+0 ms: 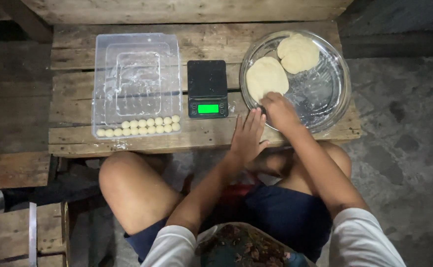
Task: Weighing small pieces of dough on a digital scale and rolling them into small balls.
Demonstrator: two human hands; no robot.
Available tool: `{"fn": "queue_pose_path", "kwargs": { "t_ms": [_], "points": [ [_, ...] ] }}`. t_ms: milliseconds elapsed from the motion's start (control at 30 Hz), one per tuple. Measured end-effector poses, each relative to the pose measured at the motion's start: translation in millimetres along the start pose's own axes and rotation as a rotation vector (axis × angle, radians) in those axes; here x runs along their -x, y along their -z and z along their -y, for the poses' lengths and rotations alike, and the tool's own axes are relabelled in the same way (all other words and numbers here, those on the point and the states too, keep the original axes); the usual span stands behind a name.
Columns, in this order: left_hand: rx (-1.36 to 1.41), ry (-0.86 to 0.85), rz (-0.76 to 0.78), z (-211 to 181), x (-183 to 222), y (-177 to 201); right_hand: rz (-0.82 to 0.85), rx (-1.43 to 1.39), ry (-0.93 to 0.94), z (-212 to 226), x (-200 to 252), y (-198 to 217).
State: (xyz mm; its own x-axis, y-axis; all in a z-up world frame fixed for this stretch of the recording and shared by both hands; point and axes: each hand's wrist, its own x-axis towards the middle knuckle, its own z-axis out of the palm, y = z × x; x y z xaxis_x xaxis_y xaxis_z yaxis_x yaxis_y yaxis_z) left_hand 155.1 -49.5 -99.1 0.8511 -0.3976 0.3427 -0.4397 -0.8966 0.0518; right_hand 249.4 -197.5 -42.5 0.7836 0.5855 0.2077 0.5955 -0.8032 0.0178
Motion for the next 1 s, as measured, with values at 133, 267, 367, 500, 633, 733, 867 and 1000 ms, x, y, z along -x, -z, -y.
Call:
{"fn": "queue_pose_path", "kwargs": {
  "t_ms": [133, 267, 367, 500, 633, 733, 867, 1000],
  "points": [
    [0.042, 0.019, -0.021, 0, 0, 0, 0.041, -0.207, -0.094, 2, 18, 9],
    [0.048, 0.026, 0.064, -1, 1, 5, -0.029, -0.283, -0.228, -1, 20, 20],
    [0.032, 0.036, 0.098, -3, 1, 3, -0.008, -0.015, -0.111, 9, 2, 30],
    [0.015, 0.043, 0.145, -2, 0, 4, -0.023, 0.097, 0.044, 5, -6, 3],
    [0.020, 0.017, 0.190, 3, 1, 6, -0.080, 0.035, 0.081, -6, -2, -2],
    [0.048, 0.007, 0.221, 4, 1, 4, -0.109, -0.080, 0.025, -8, -2, 10],
    [-0.006, -0.016, 0.262, 5, 2, -4, -0.066, -0.032, 0.134, -3, -6, 11],
    [0.016, -0.016, 0.297, 7, 1, 6, -0.016, 0.029, 0.124, -7, -12, 8]
  ]
}}
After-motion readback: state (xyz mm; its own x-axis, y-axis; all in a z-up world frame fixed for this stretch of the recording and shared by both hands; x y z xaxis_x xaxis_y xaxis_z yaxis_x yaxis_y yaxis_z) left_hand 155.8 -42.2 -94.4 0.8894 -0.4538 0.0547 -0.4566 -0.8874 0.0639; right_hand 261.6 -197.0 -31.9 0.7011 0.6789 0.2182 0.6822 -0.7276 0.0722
